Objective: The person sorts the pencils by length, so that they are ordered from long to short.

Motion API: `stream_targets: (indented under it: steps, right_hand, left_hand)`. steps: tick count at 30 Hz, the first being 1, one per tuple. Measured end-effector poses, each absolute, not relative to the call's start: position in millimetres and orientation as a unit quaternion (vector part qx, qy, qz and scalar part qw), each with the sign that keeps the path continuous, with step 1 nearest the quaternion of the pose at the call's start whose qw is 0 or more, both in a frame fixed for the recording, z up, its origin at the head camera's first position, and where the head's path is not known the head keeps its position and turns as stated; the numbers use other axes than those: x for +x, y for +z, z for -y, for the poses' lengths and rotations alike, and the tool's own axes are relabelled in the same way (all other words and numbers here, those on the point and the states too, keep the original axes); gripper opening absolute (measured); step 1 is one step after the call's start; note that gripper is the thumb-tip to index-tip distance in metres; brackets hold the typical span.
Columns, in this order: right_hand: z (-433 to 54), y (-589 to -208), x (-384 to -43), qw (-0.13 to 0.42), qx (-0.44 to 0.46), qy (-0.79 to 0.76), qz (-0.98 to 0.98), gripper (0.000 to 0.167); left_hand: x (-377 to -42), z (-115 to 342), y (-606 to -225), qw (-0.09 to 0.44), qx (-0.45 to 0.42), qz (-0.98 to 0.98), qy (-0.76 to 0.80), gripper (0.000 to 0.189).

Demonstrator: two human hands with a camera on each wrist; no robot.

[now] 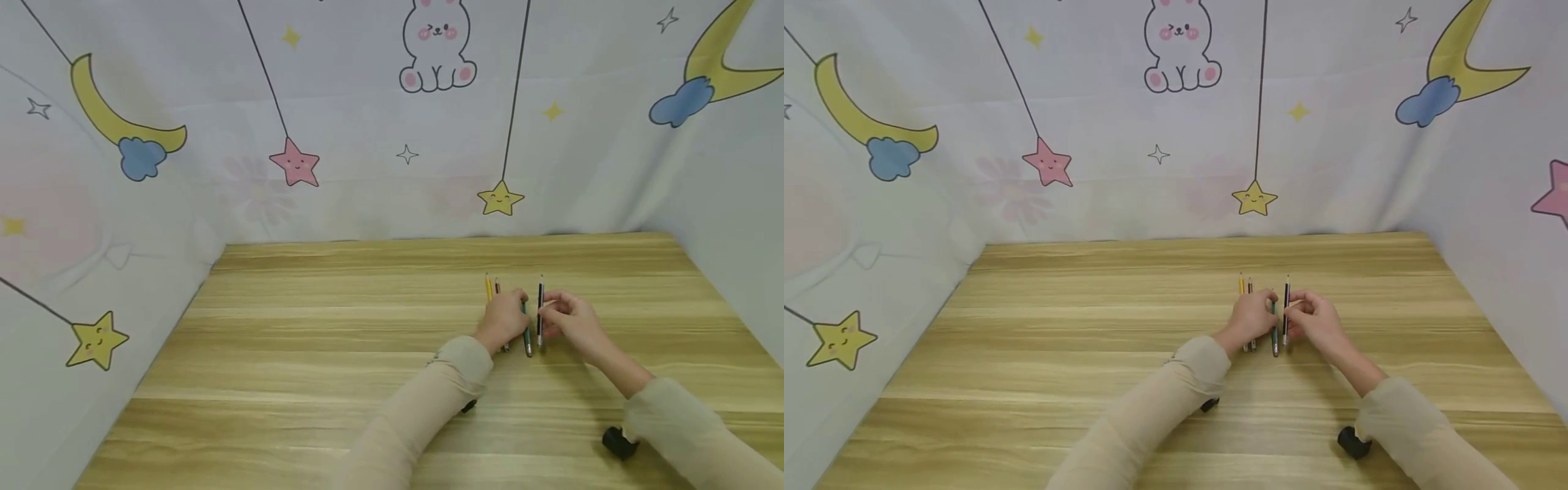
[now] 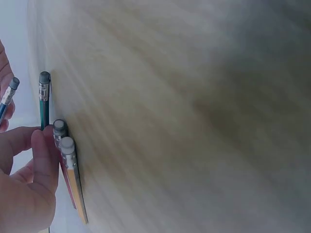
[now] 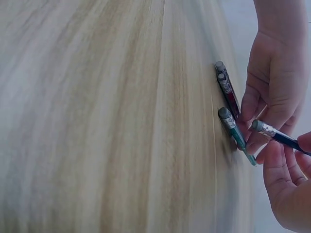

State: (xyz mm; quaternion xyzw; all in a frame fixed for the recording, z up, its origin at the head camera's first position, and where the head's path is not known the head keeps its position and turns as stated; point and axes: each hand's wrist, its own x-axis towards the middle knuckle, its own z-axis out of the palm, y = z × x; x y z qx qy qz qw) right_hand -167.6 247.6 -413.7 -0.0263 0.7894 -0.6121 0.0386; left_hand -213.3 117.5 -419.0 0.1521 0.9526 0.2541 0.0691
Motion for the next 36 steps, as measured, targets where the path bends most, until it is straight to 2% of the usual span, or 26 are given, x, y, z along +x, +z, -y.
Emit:
stream_targets:
  steps: [9,18,36]
  right_hand:
    - [-249.8,-413.6,-166.7,0.040,-0.026,-0.602,-0.797,0.034]
    - [-251.7,-417.5,-166.7,0.044,-0.019,-0.598,-0.800,0.035]
    - [-250.6,-422.2,-168.3,0.053,-0.010,-0.614,-0.788,0.036]
  left_hand:
    - [-215.9,-122.2,-422.5,0.057,0.182,-0.962,0.196,0.027]
    - [-222.1,-113.6,-419.6,0.071,0.201,-0.965,0.156,0.010]
    - [-226.2,-104.2,-419.2,0.074,0.187,-0.971,0.129,0.019]
